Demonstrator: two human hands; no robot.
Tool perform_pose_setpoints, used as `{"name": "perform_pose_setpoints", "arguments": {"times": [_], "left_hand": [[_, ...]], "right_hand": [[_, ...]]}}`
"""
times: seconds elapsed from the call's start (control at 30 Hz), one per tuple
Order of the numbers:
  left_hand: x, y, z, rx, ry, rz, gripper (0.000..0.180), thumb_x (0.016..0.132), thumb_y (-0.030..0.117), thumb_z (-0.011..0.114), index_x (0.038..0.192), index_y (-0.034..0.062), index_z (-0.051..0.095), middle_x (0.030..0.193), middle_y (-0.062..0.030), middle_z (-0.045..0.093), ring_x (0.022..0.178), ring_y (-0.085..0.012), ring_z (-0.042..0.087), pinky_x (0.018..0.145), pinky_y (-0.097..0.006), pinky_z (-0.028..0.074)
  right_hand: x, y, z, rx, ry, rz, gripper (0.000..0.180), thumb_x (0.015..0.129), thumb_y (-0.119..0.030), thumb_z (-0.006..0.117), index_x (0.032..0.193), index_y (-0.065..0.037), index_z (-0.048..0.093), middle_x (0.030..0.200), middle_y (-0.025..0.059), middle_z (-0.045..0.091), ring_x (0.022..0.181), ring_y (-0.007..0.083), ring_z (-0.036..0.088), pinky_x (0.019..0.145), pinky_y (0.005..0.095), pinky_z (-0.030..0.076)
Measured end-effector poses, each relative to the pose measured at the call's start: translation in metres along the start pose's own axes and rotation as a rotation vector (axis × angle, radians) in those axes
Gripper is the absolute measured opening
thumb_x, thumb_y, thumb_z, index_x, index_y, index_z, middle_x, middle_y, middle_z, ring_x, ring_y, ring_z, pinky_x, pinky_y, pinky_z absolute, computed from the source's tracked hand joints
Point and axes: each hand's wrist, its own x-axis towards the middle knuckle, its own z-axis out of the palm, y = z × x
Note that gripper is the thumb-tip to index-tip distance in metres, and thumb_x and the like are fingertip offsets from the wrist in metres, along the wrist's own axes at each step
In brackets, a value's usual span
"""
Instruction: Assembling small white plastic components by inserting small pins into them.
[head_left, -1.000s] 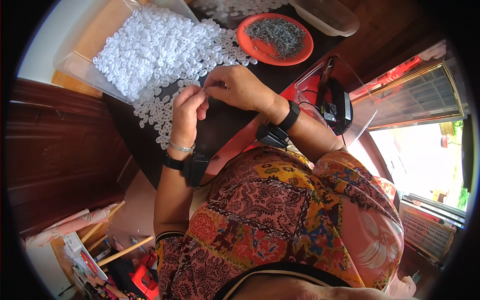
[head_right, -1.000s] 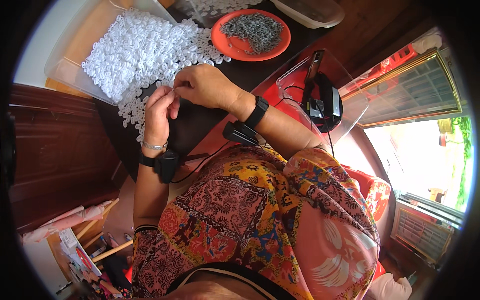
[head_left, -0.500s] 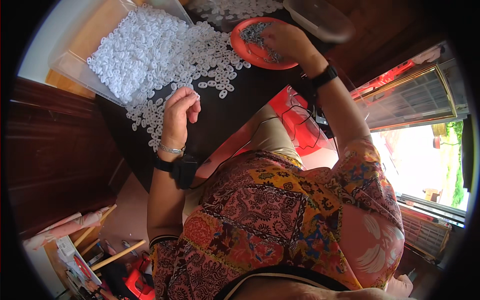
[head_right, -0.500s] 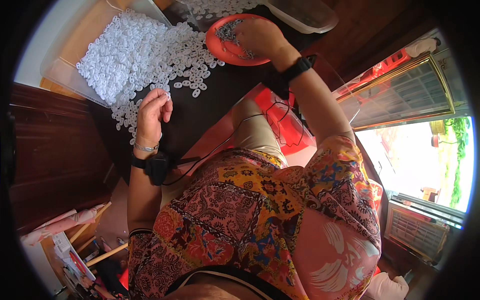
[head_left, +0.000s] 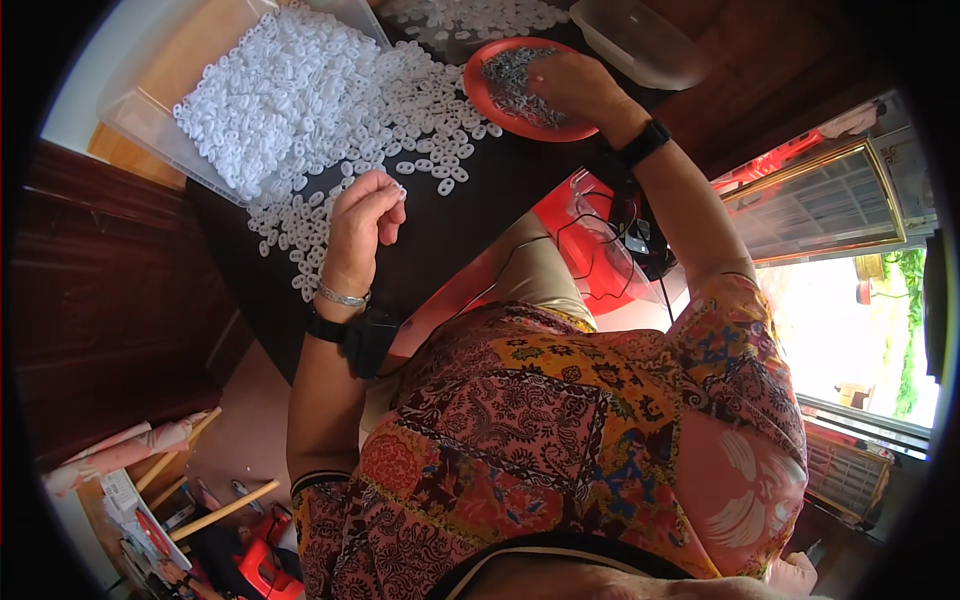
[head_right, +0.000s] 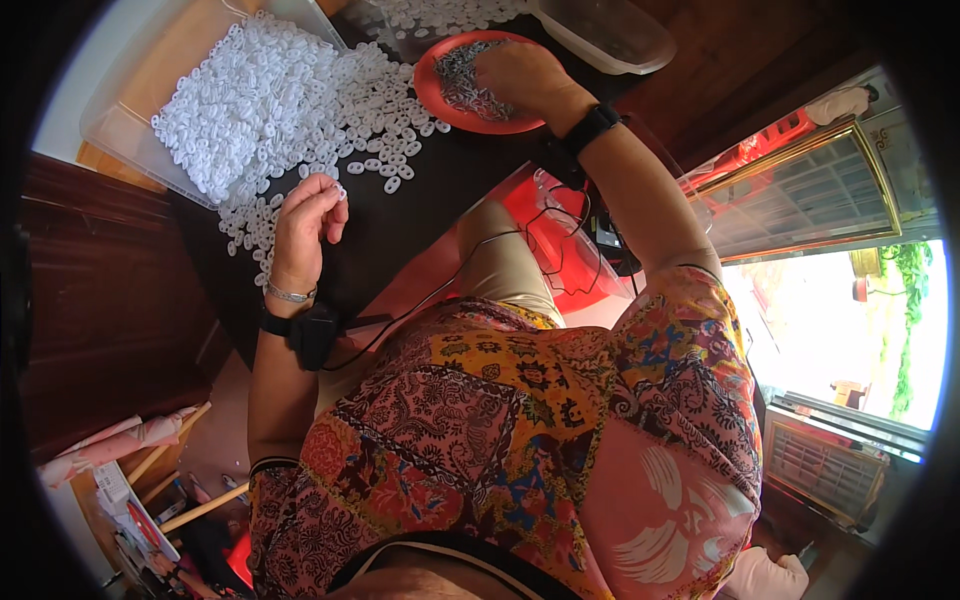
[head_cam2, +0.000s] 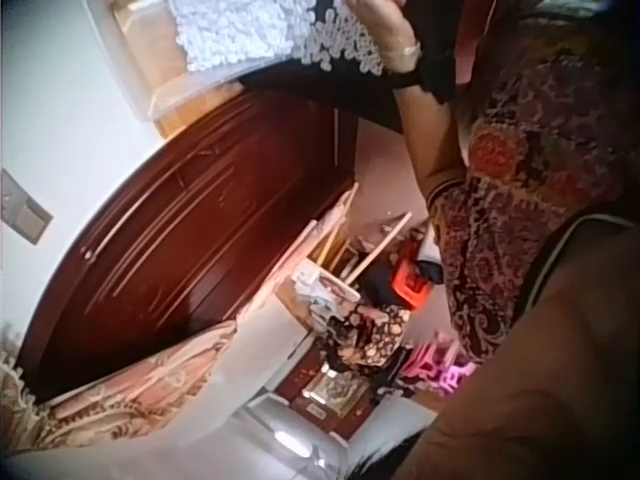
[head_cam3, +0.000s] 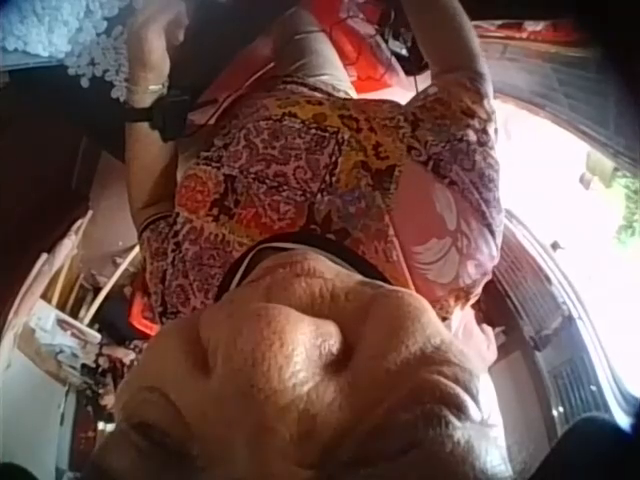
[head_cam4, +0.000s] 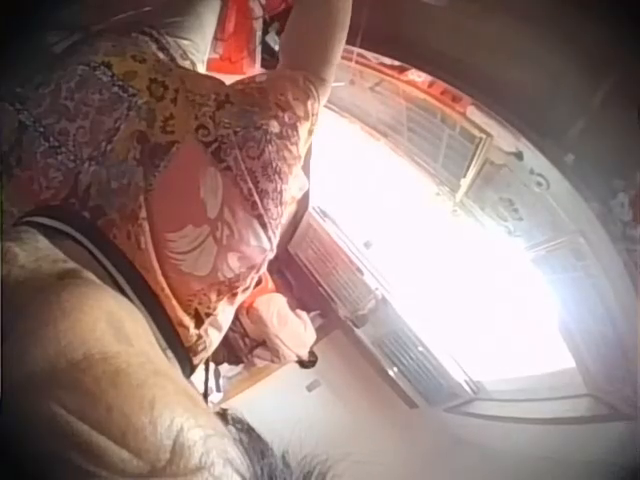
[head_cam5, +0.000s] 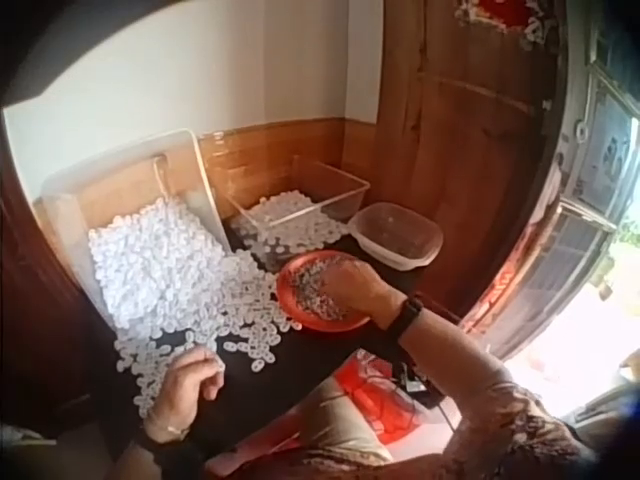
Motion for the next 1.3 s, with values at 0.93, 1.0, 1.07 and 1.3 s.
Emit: {"name": "perform_pose_setpoints", "arguments": {"times": [0.93,1.0,1.07,1.3], "left_hand": [[-0.002,-0.001,0.001,-0.053,0.041,0.027,0.016,0.089,0.019,0.046,0.078,0.0082,0.05,0.066,0.0,0.051,0.05,-0.0061,0.042,0.047,-0.019,0.032],[-0.003,0.0,0.002,-0.055,0.043,0.023,0.016,0.089,0.019,0.046,0.078,0.0081,0.05,0.066,0.0,0.051,0.051,-0.0061,0.042,0.047,-0.019,0.032],[-0.004,0.002,0.003,-0.045,0.039,0.015,0.016,0.089,0.019,0.046,0.079,0.0081,0.05,0.066,0.0003,0.051,0.052,-0.0058,0.042,0.048,-0.019,0.032],[-0.006,0.002,0.01,-0.018,0.087,0.141,0.017,0.09,0.02,0.049,0.08,0.007,0.052,0.065,0.0009,0.051,0.05,-0.0041,0.041,0.046,-0.018,0.032]], "right_hand": [[-0.01,0.013,-0.003,0.137,0.145,0.141,0.022,0.075,-0.028,0.063,0.084,-0.009,0.064,0.076,0.0101,0.065,0.072,0.0266,0.063,0.065,0.0349,0.049],[-0.01,0.012,-0.005,0.2,0.129,0.098,0.023,0.074,-0.028,0.065,0.085,-0.008,0.064,0.077,0.0098,0.065,0.073,0.0264,0.064,0.067,0.0355,0.049],[-0.011,0.009,-0.009,0.236,0.115,0.106,0.022,0.074,-0.026,0.065,0.086,-0.007,0.064,0.076,0.0095,0.065,0.073,0.0251,0.064,0.067,0.0343,0.049],[-0.025,-0.045,-0.02,0.598,0.232,-0.058,0.015,0.079,-0.015,0.065,0.088,-0.004,0.064,0.077,0.0082,0.065,0.07,0.0182,0.063,0.066,0.0275,0.048]]}}
